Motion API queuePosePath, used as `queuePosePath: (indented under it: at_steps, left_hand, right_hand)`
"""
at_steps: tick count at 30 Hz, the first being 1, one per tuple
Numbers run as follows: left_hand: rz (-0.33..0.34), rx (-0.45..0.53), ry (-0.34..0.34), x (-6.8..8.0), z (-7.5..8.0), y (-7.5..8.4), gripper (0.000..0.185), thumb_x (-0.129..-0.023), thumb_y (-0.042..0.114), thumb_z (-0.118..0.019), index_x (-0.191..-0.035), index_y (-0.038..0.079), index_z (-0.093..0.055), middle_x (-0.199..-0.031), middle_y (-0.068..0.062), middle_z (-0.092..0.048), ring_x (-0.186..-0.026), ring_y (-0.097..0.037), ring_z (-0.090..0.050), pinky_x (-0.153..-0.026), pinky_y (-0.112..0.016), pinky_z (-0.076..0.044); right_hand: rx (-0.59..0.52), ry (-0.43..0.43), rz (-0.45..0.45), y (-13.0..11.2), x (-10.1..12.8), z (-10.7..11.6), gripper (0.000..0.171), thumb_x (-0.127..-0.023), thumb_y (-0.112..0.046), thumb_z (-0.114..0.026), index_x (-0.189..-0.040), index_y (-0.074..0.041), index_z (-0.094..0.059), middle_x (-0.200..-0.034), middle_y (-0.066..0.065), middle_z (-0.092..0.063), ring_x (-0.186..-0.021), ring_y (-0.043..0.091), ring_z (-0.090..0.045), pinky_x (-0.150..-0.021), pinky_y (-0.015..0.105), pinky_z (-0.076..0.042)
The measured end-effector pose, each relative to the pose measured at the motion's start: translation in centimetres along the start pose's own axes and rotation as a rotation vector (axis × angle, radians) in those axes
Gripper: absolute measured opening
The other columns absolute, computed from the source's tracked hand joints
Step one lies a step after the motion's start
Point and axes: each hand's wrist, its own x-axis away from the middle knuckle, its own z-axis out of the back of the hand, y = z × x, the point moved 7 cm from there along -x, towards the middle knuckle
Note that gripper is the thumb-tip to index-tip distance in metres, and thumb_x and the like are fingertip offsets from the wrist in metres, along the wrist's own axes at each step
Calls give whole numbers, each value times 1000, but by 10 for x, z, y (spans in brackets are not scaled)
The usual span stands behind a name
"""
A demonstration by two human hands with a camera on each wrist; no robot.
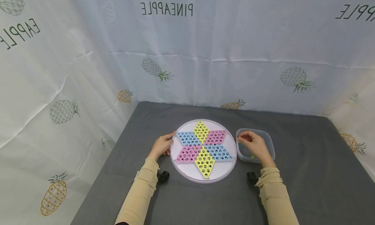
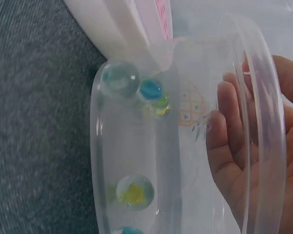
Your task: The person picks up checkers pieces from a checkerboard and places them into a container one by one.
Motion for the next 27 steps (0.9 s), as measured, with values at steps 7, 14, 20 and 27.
queuePosePath:
  at_steps: [7, 14, 20, 27]
  left_hand:
    - [2, -9, -2, -1, -1, -1, 44, -92, 23, -49, -135, 31, -50, -46, -2, -47, -36, -13, -43, -40, -26, -36]
    - [-6, -3, -1, -2, 0, -1, 43, -92, 24, -49, -134, 32, -50, -46, -2, -48, -36, -14, -44, -39, -26, -36]
    - [2, 7, -5, -2, -1, -1, 43, -92, 24, -49, -134, 33, -50, -47, -3, -48, -37, -14, -44, -39, -26, -35]
    - [17, -5, -5, -4, -1, -2, 43, -92, 24, -50, -135, 31, -50, -47, -2, -48, -36, -13, -43, -39, -26, -35]
  right_hand:
    - [28, -29, -7, 3, 0, 1, 37, -88, -37, -61, -108, -5, -62, -103, 13, -66, -90, 20, -60, -72, 28, -46]
    - [67, -61, -3, 8, -2, 1, 37, -89, -37, -59, -108, -5, -62, -101, 13, -65, -87, 20, -58, -71, 29, -45]
    - [69, -90, 6, 11, -3, 2, 37, -90, -35, -58, -109, -4, -62, -103, 15, -65, -93, 25, -60, -73, 31, -46]
    - [79, -119, 11, 13, -4, 0, 32, -91, -30, -58, -110, -4, -61, -103, 15, -65, -96, 28, -60, -75, 33, -47]
